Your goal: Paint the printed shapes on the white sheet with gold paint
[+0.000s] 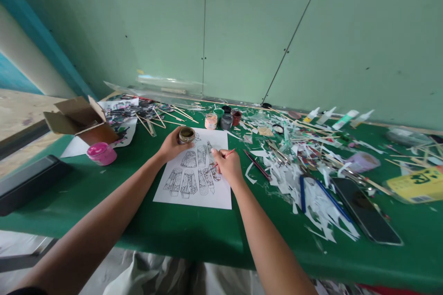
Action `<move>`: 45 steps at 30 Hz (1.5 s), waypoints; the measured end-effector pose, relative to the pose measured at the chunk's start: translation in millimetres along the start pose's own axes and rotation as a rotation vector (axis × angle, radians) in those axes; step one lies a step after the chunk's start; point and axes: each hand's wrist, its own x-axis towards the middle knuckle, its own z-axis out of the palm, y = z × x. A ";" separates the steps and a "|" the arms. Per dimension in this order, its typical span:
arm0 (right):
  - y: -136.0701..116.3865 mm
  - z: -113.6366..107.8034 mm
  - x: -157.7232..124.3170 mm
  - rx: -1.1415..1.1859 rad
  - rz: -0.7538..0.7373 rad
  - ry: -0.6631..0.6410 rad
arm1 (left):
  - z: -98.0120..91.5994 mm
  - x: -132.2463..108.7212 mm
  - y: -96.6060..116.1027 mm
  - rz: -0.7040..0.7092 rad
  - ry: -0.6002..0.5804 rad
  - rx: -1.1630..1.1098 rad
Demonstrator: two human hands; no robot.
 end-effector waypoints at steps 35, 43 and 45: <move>-14.4 -65.7 15.8 0.987 0.086 0.637 | -0.8 -0.3 3.9 0.094 0.026 -0.069; -10.1 -60.3 19.5 0.653 0.064 0.767 | -0.8 -0.3 5.1 0.095 0.023 -0.062; -7.0 -60.0 20.3 0.619 0.054 0.780 | -0.5 -0.3 5.3 0.095 0.022 -0.068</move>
